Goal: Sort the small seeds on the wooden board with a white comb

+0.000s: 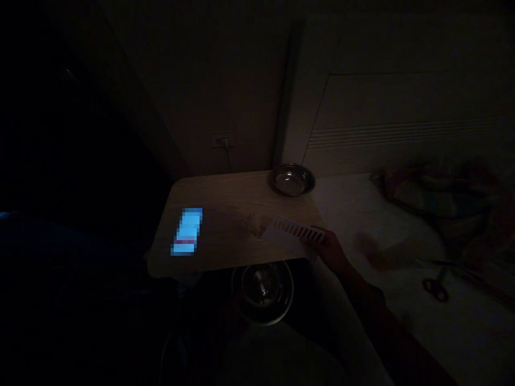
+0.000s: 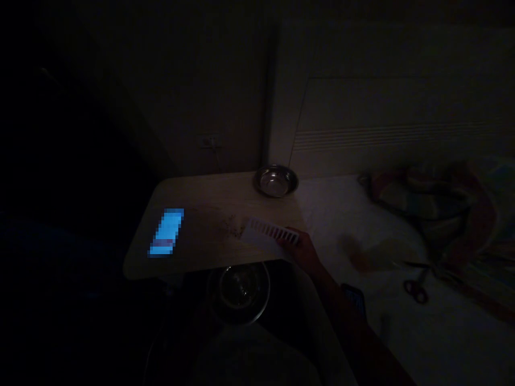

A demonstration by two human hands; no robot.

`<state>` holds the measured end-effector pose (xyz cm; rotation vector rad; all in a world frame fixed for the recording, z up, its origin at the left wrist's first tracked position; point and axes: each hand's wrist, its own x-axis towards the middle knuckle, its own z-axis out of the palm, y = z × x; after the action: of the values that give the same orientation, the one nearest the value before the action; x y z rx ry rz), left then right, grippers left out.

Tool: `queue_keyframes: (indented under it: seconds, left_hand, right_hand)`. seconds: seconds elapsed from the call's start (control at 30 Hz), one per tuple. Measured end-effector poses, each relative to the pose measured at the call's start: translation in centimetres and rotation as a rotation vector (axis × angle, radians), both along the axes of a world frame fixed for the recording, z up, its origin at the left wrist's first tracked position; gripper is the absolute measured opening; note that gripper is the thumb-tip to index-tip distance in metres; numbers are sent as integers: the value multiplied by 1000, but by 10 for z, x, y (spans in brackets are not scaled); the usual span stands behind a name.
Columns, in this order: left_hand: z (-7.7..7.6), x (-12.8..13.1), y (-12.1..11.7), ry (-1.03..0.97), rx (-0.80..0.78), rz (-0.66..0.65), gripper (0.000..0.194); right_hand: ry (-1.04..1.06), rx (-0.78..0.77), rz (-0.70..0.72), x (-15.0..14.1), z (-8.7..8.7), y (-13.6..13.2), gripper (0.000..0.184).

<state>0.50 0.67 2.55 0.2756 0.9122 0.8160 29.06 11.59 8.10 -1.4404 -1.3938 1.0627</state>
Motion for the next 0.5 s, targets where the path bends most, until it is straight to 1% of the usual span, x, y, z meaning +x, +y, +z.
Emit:
queue_keyframes:
  seconds: [0.1, 0.17, 0.23, 0.3, 0.5]
  left_hand:
    - [-2, 0, 5, 108, 52, -169, 36]
    - [-4, 0, 7, 153, 74, -232, 36]
    - [-7, 0, 8, 158, 74, -213, 35]
    - [-10, 0, 7, 136, 58, -145, 34]
    - [-14, 1, 4, 61, -4, -11, 35]
  right_hand:
    - [5, 0, 14, -5, -3, 5, 31]
    - [10, 25, -25, -7, -4, 9, 31]
    - [4, 58, -80, -8, -4, 12, 30]
    - [-9, 88, -116, -7, -4, 14, 29]
    - [-21, 75, -84, -7, -4, 11, 27]
